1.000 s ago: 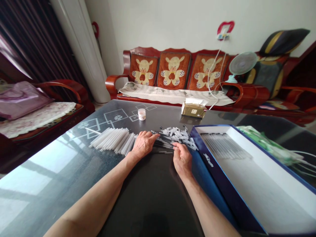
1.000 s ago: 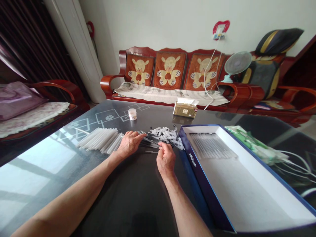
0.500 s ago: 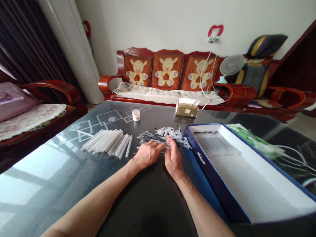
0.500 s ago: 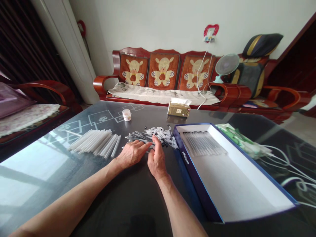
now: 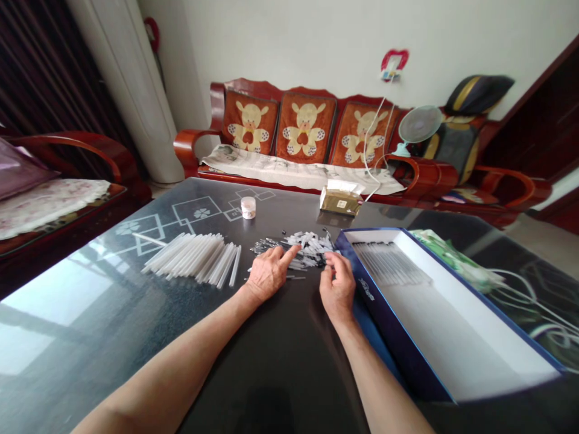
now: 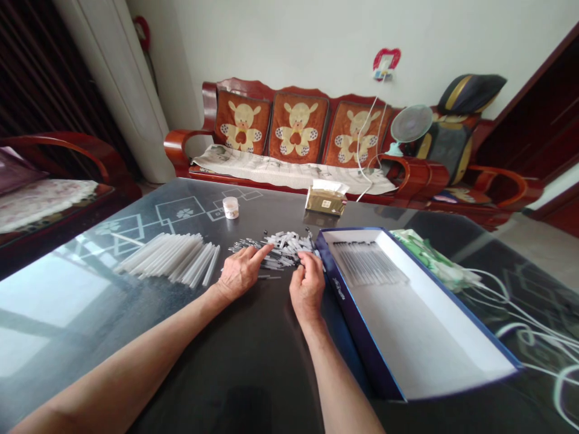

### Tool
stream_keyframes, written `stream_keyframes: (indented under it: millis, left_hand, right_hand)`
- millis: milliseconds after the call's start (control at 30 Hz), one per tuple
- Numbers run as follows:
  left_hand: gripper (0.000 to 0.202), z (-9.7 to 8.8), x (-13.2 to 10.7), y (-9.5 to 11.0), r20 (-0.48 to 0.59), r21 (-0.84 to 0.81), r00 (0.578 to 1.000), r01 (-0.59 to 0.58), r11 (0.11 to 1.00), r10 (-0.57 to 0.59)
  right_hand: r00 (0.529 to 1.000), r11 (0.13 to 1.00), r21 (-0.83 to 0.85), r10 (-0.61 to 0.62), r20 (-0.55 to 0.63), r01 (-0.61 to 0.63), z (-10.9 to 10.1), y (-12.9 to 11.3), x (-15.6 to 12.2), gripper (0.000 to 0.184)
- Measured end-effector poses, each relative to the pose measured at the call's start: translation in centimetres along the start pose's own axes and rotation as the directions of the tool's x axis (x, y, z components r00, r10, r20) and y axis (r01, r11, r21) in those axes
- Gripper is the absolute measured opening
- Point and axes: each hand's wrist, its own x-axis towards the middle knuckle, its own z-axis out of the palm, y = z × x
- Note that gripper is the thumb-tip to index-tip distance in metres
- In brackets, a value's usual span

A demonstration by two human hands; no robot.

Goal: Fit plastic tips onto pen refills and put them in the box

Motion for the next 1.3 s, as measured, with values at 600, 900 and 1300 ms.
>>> stream_keyframes:
  millis: [600, 900, 1300]
  left_hand:
    - [0.023, -0.6, 0.1, 0.6, -0.063, -0.205, 0.993, 0.087, 0.975, -0.102]
    - [0.025, -0.5, 0.1, 0.7, -0.048, -0.212, 0.997, 0.042, 0.976, -0.054]
    - [0.032, -0.6, 0.0, 0.9, -0.02, -0.185, 1.0, 0.012, 0.983, -0.016]
  right_hand:
    - [0.941, 0.912, -0.374, -0.037, 0.336, 0.169, -0.7, 3.7, 3.7, 0.04]
    - [0.872, 0.83, -0.519, 0.088, 0.482, 0.203, 0.7, 3.4, 4.9, 0.034]
    - [0.853, 0.781, -0.576, 0.112, 0.509, 0.241, -0.2, 3.0, 4.1, 0.019]
